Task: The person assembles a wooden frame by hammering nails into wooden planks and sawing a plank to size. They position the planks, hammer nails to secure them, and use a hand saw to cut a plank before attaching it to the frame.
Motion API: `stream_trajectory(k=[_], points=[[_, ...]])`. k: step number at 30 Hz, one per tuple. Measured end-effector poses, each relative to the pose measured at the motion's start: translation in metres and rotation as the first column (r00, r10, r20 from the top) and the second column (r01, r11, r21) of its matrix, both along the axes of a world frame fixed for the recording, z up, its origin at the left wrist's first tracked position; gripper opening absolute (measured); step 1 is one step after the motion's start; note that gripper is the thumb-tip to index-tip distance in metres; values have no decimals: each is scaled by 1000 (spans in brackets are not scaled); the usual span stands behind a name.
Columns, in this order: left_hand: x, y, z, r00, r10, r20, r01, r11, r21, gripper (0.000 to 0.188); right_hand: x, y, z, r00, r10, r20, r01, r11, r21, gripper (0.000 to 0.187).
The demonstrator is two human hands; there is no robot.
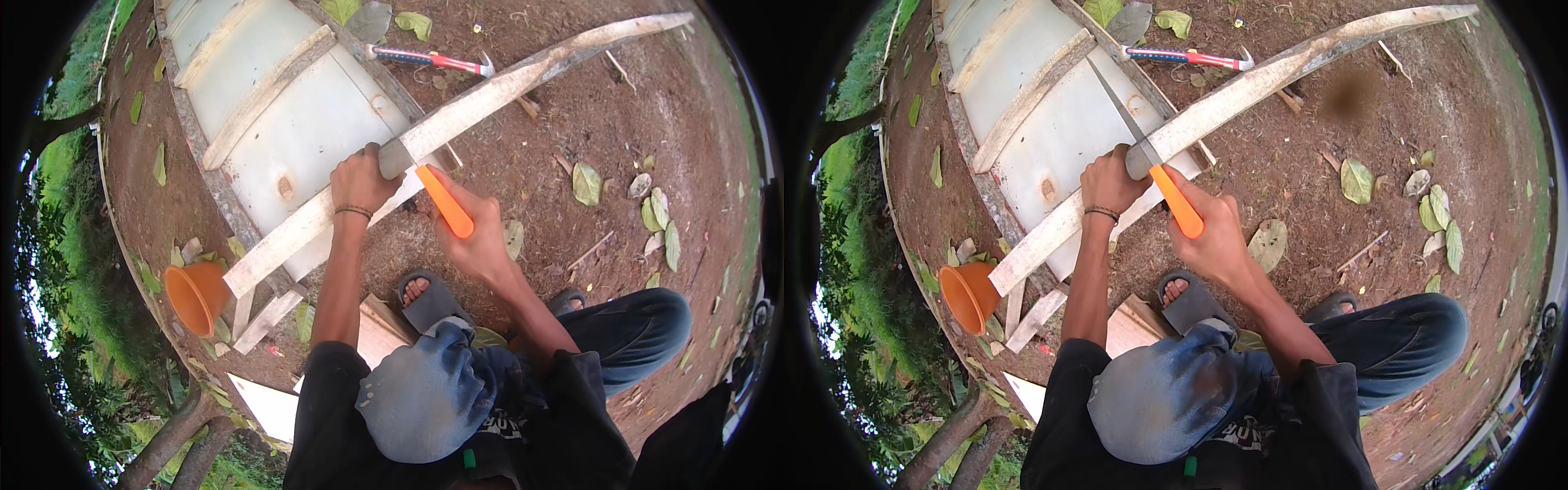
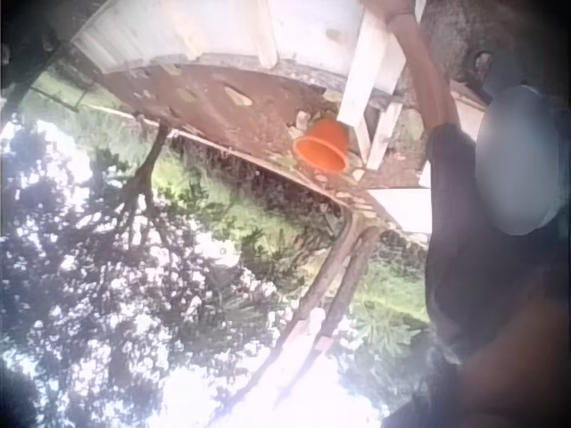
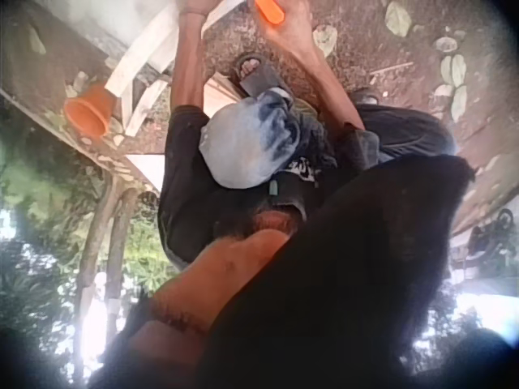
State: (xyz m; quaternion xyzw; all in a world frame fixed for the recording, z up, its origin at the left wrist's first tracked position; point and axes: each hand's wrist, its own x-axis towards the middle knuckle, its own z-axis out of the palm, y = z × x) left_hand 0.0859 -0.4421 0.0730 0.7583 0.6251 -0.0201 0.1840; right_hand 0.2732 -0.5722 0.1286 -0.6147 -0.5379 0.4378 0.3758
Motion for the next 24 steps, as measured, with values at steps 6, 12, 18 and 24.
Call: stream_trajectory(k=[6,12,18,24], points=[[-18,-2,3,999,22,-49,-22,1000,11,61,50,-158,69,993,25,117,-15,996,-83,63],[2,-8,-5,1000,-2,26,2,1000,-4,48,-3,12,0,996,-62,-68,56,995,-85,58],[-19,-3,2,1000,26,-4,-26,1000,15,48,41,-150,78,985,15,170,0,996,-90,52],[-4,-6,-5,999,8,42,-5,998,-58,54,-10,12,1,996,-71,-50,71,997,1,50]])
